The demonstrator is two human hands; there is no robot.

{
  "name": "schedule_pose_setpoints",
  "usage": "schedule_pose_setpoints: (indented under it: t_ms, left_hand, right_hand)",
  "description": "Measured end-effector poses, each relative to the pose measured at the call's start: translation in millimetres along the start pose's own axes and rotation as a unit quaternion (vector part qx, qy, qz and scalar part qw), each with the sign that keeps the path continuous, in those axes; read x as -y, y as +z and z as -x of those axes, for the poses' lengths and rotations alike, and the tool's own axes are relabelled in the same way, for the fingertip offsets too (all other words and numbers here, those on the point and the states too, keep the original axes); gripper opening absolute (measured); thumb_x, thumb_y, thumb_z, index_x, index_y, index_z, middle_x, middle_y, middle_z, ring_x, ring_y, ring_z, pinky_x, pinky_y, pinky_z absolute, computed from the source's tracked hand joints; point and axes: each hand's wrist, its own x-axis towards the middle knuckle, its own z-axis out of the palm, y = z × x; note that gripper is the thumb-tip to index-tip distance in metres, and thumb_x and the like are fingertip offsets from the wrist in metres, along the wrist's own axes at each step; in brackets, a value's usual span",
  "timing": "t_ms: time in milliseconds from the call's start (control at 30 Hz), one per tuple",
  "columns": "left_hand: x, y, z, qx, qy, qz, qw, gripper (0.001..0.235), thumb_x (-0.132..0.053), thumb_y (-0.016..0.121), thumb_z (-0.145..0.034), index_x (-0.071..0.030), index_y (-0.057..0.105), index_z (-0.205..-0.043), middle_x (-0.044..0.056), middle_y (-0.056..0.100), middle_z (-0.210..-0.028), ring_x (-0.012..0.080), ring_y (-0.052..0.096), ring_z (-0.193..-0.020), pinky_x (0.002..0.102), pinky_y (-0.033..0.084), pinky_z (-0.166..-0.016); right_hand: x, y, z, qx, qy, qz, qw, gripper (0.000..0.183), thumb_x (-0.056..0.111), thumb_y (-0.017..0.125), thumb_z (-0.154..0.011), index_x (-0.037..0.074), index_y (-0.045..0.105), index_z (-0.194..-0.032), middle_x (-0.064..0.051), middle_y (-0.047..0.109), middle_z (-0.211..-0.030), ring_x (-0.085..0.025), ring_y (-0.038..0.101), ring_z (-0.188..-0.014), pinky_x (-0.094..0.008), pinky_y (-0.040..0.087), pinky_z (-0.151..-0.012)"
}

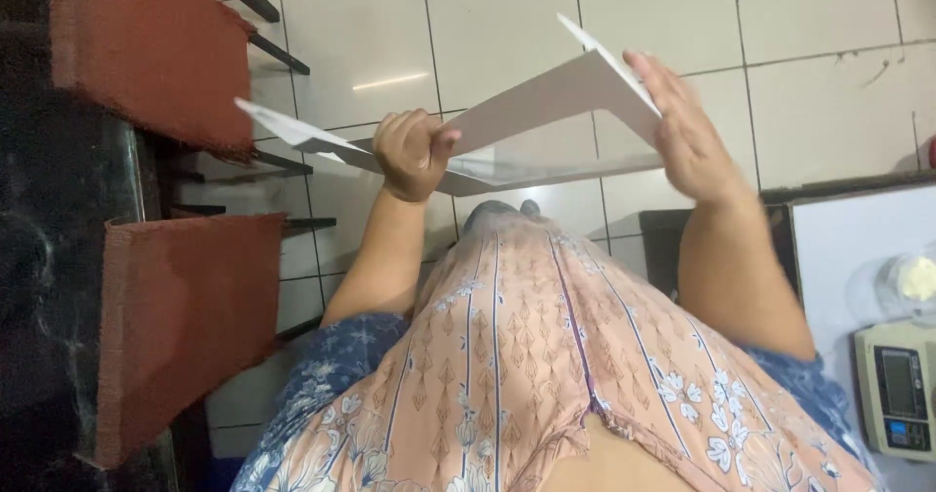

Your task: Folding and assembling a white cardboard pastry box.

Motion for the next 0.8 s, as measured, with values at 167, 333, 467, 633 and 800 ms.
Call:
schedule_pose_setpoints:
  t_ms: [167,333,467,633,800]
  left_hand:
    - [-12,-7,-3,0.026,0.057,0.017,0.998,0.035,-0.042,0.07,-0.101,-0.012,0.058,-0.087,0.004,0.057,-0.069,0.0251,0.058,-0.061,0.038,0.041,-0.057]
    - [-24,-10,0,0.11,0.091,0.018,0.99,0.037,-0.046,0.073,-0.096,-0.013,0.059,-0.085,0.002,0.055,-0.067,0.0223,0.058,-0.059,0.036,0.042,-0.058]
    - [-27,-11,-7,0.125,0.073,0.015,0.989,0.037,-0.044,0.07,-0.1,-0.013,0.06,-0.083,0.002,0.059,-0.069,0.0219,0.06,-0.062,0.035,0.043,-0.061]
    - [-31,-15,-20,0.169,0.001,0.032,0.985,0.039,-0.039,0.064,-0.106,-0.011,0.06,-0.079,0.004,0.062,-0.072,0.0261,0.06,-0.065,0.038,0.045,-0.063]
    - [-32,-18,-33,0.282,-0.116,0.028,0.952,0.035,-0.036,0.07,-0.096,-0.008,0.062,-0.077,0.009,0.061,-0.065,0.0362,0.06,-0.065,0.047,0.048,-0.069]
  right_hand:
    - [11,-41,-24,0.08,-0.025,-0.041,0.996,0.056,0.033,0.034,-0.114,0.007,0.033,-0.164,-0.016,0.038,-0.169,-0.031,0.035,-0.158,-0.044,0.026,-0.13]
    - [17,-27,-34,0.132,0.072,-0.172,0.973,0.058,0.029,0.044,-0.111,0.007,0.036,-0.163,-0.014,0.051,-0.157,-0.022,0.048,-0.143,-0.038,0.04,-0.116]
    - [6,-25,-27,0.068,0.231,-0.16,0.958,0.024,0.017,0.064,-0.108,0.0,0.065,-0.124,-0.012,0.072,-0.117,-0.018,0.066,-0.102,-0.031,0.055,-0.084]
    - [48,-33,-21,-0.072,0.171,0.073,0.98,0.009,0.01,0.072,-0.101,0.002,0.073,-0.106,-0.013,0.069,-0.114,-0.019,0.069,-0.1,-0.027,0.058,-0.078]
    - [83,-51,-19,0.088,-0.082,0.217,0.969,0.023,0.03,0.076,-0.083,0.009,0.075,-0.093,-0.005,0.075,-0.096,-0.023,0.069,-0.097,-0.049,0.053,-0.094]
